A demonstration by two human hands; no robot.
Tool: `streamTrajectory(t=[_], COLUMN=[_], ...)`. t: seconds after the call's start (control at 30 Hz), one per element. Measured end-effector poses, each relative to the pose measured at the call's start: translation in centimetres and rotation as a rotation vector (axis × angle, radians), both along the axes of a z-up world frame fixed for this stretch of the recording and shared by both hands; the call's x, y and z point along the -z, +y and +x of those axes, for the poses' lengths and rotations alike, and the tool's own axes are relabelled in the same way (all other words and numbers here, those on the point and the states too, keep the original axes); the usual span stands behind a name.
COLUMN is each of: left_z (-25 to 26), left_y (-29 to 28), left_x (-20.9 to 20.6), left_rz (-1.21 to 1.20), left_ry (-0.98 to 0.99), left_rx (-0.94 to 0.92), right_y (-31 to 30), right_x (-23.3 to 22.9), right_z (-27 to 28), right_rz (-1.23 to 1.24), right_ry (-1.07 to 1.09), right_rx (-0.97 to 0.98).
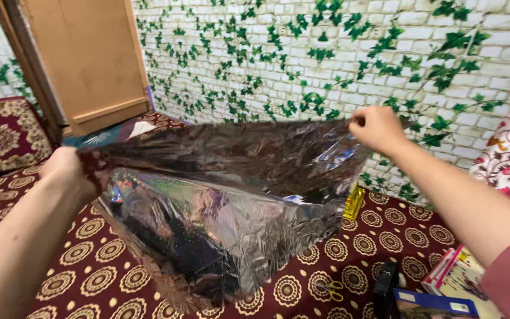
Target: The person wraps a book with gold holographic paper, folds the edges, and secures them with tape. They then place the wrapped book aside and begin wrapping another book with teal holographic paper, folding and taping the edges.
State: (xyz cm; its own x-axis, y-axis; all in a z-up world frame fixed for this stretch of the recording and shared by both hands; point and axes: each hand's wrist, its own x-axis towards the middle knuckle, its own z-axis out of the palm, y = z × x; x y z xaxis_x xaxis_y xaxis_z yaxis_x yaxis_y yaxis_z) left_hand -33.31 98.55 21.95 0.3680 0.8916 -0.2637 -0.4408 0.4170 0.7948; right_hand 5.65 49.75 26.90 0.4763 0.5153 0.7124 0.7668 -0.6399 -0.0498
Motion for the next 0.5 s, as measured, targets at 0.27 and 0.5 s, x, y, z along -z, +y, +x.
streamTrajectory(t=[0.27, 0.5], left_z=[3.1, 5.0], left_y=[-2.7, -6.4], left_x=[2.9, 6.6], left_rz=[-0.08, -0.048], left_ry=[-0.116, -0.091], left_rx=[-0.266, -0.25], right_y=[0.1, -0.8], right_x=[0.9, 8.1], right_z=[0.4, 0.0], right_rz=[-0.004, 0.111], right_ry=[0.006, 0.236], right_rx=[-0.036, -0.171])
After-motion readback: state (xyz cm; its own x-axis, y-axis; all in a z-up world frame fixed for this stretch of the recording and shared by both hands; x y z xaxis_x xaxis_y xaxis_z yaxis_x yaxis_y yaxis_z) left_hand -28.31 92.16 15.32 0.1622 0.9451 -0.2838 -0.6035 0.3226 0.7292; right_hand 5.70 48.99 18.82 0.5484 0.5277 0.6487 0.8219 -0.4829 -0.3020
